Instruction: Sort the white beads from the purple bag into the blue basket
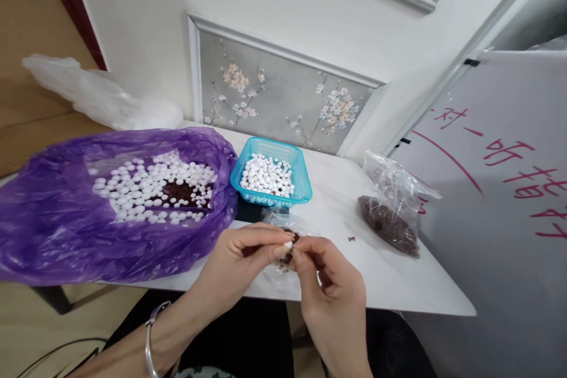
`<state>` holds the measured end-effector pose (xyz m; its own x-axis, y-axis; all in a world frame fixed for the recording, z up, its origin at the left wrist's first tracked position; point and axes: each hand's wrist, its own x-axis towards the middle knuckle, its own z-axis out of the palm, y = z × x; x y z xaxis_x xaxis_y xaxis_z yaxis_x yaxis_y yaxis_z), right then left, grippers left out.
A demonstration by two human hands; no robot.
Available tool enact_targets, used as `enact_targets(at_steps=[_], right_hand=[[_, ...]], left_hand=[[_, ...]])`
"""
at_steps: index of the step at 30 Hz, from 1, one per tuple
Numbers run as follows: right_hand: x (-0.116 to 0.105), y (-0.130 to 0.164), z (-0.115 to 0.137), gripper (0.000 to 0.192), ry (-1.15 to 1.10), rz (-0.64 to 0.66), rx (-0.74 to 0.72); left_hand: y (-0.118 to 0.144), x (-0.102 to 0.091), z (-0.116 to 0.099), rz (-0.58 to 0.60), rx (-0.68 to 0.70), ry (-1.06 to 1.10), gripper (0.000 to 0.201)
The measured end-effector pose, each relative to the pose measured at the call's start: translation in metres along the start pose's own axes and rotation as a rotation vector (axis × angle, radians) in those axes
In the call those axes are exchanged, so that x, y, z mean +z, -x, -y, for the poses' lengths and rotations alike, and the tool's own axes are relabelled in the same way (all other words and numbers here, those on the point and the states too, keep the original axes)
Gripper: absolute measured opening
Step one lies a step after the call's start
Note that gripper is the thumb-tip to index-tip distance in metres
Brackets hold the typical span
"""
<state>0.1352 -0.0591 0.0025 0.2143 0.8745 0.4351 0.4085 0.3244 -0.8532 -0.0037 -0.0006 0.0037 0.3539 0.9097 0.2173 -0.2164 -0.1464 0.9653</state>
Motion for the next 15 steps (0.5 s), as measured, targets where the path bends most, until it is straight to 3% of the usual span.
enact_targets(at_steps=[4,8,13,15], right_hand=[[0.002,-0.003,-0.001,0.005,-0.007,-0.023,0.027],[0.0,-0.004,-0.004,0.012,-0.022,-0.015,0.053],[-0.016,0.007,-0.009,0.02,-0.007,-0.028,0.012],[-0.024,0.015,-0.012,0.019,0.03,0.04,0.003]], left_hand=[[0.0,0.003,0.002,-0.034,-0.006,0.051,0.019],[-0.001,0.003,0.002,-0.038,-0.062,0.118,0.016],[-0.003,-0.01,0.004,-0.096,-0.1,0.081,0.013],[-0.005,-0.017,0.005,-0.116,-0.077,0.106,0.014]])
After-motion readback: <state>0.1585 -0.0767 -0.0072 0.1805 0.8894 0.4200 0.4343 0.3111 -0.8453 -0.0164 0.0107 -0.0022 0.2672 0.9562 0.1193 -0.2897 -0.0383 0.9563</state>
